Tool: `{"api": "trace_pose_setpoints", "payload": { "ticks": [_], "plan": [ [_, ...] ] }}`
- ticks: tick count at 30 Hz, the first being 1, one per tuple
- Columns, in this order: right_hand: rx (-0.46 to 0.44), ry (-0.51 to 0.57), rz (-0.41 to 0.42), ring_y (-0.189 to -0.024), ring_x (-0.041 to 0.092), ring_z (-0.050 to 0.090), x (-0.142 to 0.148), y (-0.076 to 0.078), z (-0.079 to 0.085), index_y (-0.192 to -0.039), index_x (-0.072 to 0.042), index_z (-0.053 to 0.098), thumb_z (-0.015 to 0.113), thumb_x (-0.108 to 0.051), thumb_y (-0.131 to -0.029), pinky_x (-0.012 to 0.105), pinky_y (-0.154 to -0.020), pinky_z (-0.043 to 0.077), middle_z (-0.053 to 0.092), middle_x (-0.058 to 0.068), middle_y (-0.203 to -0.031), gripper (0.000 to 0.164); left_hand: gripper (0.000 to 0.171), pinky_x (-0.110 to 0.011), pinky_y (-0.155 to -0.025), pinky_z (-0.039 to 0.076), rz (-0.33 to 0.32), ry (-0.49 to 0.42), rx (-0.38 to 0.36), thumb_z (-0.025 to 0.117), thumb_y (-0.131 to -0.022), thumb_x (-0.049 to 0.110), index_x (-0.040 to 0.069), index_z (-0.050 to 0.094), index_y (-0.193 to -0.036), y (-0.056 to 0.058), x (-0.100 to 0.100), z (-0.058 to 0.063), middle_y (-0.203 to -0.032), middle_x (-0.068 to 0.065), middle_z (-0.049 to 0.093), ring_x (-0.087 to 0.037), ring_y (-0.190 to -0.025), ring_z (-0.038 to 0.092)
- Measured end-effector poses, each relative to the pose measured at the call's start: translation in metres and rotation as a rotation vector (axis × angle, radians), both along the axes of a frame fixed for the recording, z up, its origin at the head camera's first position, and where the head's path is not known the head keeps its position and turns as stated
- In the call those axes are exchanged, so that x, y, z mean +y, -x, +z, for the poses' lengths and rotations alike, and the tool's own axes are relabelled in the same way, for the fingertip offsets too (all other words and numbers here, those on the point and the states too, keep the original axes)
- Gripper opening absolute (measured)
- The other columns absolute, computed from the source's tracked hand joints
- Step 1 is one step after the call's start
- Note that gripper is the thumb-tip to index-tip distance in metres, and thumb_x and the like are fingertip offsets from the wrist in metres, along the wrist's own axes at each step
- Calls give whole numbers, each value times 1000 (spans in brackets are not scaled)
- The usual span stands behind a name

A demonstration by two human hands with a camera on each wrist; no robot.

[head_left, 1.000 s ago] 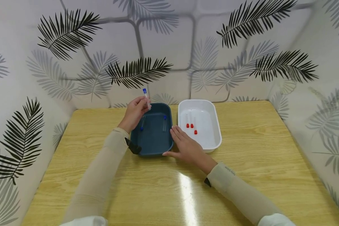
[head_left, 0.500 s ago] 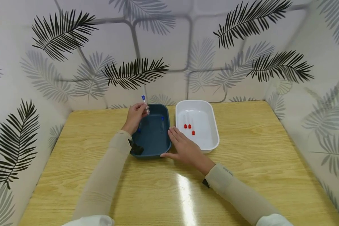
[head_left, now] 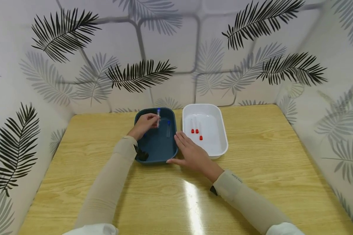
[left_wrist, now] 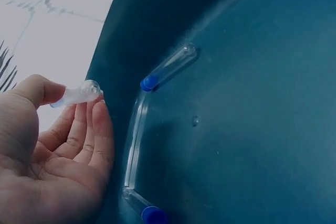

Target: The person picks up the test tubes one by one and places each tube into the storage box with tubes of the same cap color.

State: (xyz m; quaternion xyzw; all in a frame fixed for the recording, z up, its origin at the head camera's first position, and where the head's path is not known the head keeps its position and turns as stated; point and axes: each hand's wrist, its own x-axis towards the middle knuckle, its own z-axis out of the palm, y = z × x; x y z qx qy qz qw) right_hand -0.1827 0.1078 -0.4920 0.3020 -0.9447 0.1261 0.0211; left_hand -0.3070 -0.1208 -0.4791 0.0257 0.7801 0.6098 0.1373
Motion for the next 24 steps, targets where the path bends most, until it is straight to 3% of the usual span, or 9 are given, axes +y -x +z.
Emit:
{"api": "trace_pose_setpoints", "payload": {
  "ticks": [4, 14, 24],
  "plan": [
    [10, -9, 2, -141, 19, 8, -1, 1, -2, -147, -5, 25, 41, -76, -79, 34, -110, 18, 17, 8, -153, 99, 35, -34, -82, 51, -18, 44, 34, 52, -96, 26, -1, 58, -116, 2, -2, -8, -107, -18, 60, -22, -90, 62],
    [4, -29, 1, -141, 19, 6, -1, 1, -1, -147, -5, 24, 38, -76, -80, 35, -110, 18, 15, 8, -154, 100, 35, -35, -84, 50, -23, 65, 44, 50, -97, 24, -3, 56, -118, -1, 0, -4, -110, -19, 60, -26, -95, 60],
    [-2, -20, -2, -141, 19, 7, -2, 1, -1, -147, -5, 24, 47, -72, -80, 35, -110, 17, 16, 8, -153, 98, 30, -32, -79, 52, -32, 221, 43, 50, -97, 20, -3, 59, -115, 0, 1, -8, -103, -16, 63, -20, -85, 61]
  ]
}}
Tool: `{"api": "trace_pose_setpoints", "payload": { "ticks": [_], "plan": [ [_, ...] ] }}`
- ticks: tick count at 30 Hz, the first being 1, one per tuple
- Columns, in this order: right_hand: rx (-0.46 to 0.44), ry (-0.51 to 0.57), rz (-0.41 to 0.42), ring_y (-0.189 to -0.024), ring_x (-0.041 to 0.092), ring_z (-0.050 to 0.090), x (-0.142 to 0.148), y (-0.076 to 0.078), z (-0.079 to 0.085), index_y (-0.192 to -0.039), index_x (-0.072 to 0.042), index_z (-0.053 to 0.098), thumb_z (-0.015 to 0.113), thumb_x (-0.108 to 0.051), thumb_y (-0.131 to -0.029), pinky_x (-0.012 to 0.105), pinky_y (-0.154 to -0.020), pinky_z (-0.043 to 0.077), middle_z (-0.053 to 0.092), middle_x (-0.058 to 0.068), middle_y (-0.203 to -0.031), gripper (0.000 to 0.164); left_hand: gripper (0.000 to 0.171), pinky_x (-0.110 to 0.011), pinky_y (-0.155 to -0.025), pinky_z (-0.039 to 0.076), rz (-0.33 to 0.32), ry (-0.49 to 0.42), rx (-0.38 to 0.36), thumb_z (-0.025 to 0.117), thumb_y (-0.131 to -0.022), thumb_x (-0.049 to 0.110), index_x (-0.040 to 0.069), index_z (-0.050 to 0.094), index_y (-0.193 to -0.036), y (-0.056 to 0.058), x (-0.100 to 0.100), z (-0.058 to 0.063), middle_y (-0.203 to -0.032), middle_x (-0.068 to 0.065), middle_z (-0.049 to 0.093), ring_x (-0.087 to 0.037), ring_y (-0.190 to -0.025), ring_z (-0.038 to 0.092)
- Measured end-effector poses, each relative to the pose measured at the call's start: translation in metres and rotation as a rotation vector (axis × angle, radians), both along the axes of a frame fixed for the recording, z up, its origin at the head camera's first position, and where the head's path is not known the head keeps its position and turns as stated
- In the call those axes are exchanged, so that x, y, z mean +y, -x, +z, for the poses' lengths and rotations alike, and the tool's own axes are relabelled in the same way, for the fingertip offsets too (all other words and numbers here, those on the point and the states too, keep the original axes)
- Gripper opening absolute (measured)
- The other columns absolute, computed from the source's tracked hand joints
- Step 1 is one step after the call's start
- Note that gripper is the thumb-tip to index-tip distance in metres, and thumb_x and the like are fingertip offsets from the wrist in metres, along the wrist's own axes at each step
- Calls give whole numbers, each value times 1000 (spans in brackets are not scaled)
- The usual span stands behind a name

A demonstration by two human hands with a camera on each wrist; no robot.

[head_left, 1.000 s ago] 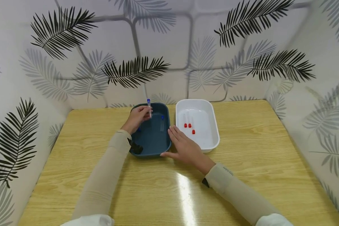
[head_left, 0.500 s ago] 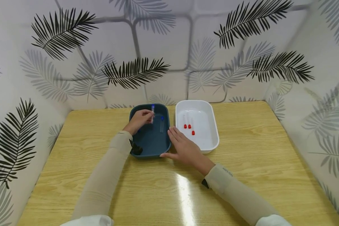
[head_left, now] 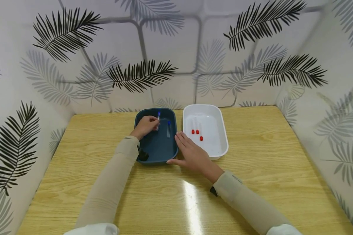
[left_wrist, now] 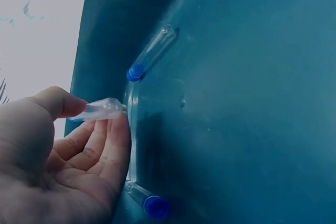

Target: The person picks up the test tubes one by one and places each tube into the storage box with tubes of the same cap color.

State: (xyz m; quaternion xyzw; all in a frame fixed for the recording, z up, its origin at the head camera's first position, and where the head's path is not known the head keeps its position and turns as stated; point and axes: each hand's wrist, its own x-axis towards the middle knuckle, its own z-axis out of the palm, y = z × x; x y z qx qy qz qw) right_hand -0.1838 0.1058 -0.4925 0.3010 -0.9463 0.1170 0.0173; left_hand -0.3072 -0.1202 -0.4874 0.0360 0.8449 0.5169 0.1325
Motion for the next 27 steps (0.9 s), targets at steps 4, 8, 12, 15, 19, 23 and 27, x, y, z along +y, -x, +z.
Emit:
{"api": "trace_pose_setpoints", "payload": {
  "ticks": [4, 8, 12, 15, 19, 23, 27],
  "plan": [
    [8, 0, 4, -141, 20, 7, 1, 0, 0, -147, -5, 24, 45, -73, -80, 36, -110, 18, 17, 9, -153, 98, 29, -31, -78, 52, 1, 52, -16, 50, -96, 20, -2, 61, -113, 1, 0, -2, -101, -14, 65, -18, -83, 61],
    [19, -6, 11, -141, 20, 7, 1, 0, -1, -147, -4, 23, 43, -74, -80, 36, -110, 19, 17, 10, -153, 99, 28, -32, -78, 52, -6, 124, -36, 50, -95, 20, 0, 63, -111, 0, 1, -3, -95, -11, 65, -17, -82, 62],
    [27, -5, 9, -141, 20, 8, 1, 0, -1, -147, -5, 24, 43, -74, -80, 36, -110, 20, 17, 9, -153, 99, 28, -35, -80, 51, -39, 192, -52, 49, -96, 21, 1, 63, -109, -2, 1, -2, -90, -11, 64, -18, -82, 63],
    [35, -3, 9, -141, 20, 9, 1, 0, -1, -147, -4, 25, 42, -75, -80, 35, -110, 20, 18, 10, -153, 99, 28, -36, -81, 50, -55, 205, -56, 49, -96, 21, 0, 64, -107, -3, 1, 0, -90, -11, 65, -19, -82, 63],
    [45, -9, 10, -141, 20, 9, 1, -1, -1, -146, -4, 25, 38, -76, -80, 35, -110, 20, 19, 10, -153, 99, 29, -35, -80, 50, -61, 217, -46, 48, -96, 20, -2, 65, -104, -4, 1, 1, -88, -12, 65, -19, -81, 63],
    [45, -11, 14, -141, 20, 9, 1, -1, 0, -146, -3, 25, 37, -76, -80, 35, -110, 19, 19, 11, -153, 99, 28, -33, -73, 49, -50, 257, -32, 47, -96, 20, 0, 66, -99, -6, 1, 2, -83, -11, 65, -19, -76, 62],
    [44, -14, 12, -141, 20, 9, 0, -2, 1, -147, -4, 24, 36, -76, -80, 34, -110, 18, 19, 11, -153, 99, 28, -32, -70, 47, -48, 283, -27, 47, -95, 21, 1, 67, -94, -6, 0, 3, -80, -10, 65, -19, -74, 61]
  ]
}}
